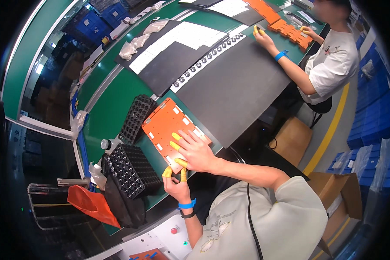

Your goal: The person assembles small white components onto an orange panel, then places the panel into a press machine. They repeat this process with multiple panels, handling them one at a time and using the machine to secure the components.

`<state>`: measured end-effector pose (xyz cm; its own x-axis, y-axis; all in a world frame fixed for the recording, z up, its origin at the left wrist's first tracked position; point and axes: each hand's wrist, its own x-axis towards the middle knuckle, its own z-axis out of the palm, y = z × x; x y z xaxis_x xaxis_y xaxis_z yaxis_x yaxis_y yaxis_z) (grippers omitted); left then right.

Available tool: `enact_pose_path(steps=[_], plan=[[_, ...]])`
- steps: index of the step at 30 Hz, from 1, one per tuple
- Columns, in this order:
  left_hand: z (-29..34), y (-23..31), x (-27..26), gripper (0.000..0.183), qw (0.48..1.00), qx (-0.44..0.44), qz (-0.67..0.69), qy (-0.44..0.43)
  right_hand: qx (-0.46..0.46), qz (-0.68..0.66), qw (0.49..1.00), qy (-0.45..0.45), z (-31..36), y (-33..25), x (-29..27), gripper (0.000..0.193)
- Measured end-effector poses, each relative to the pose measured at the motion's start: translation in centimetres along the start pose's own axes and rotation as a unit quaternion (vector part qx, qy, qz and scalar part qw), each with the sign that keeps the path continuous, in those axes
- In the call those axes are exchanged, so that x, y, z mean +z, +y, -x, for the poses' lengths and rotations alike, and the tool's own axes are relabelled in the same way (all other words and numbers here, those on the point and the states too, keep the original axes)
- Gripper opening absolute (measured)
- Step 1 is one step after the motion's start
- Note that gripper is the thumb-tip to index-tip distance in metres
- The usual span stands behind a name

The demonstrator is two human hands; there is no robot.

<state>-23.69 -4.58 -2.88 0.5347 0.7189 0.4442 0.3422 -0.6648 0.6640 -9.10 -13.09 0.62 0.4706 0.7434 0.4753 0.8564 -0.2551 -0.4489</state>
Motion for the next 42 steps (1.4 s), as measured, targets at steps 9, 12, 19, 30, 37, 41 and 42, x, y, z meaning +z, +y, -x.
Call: enact_pose_path(steps=[9,12,19,30,37,41,42], plan=[[-0.2,0.2,-0.1,0.048,1.000,-0.007,0.021,-0.002,0.007,-0.094,0.973,0.209,-10.5,7.4,-3.0,0.022],[-0.1,0.3,-0.6,0.049,1.000,-0.013,0.015,0.005,0.127,-0.310,0.935,0.115,-14.8,8.0,-4.8,0.026],[-0.5,2.0,-4.1,0.047,0.986,-0.083,0.095,-0.108,-0.032,-0.621,0.776,-0.106,-10.6,1.4,-7.1,0.063],[3.2,4.1,-9.3,0.032,0.815,-0.241,0.527,-0.001,-0.192,-0.454,0.819,-0.293,0.5,-6.8,-3.5,0.106],[4.1,4.9,-8.3,0.022,0.855,-0.159,0.493,0.020,-0.217,-0.462,0.794,-0.330,0.5,-7.3,-2.2,0.108],[5.3,5.0,-8.9,0.021,0.815,-0.187,0.548,0.015,-0.161,-0.523,0.753,-0.365,1.3,-8.6,-2.4,0.100],[5.3,4.9,-8.9,0.021,0.809,-0.184,0.557,0.038,-0.159,-0.534,0.751,-0.354,1.3,-9.2,-2.4,0.100]])
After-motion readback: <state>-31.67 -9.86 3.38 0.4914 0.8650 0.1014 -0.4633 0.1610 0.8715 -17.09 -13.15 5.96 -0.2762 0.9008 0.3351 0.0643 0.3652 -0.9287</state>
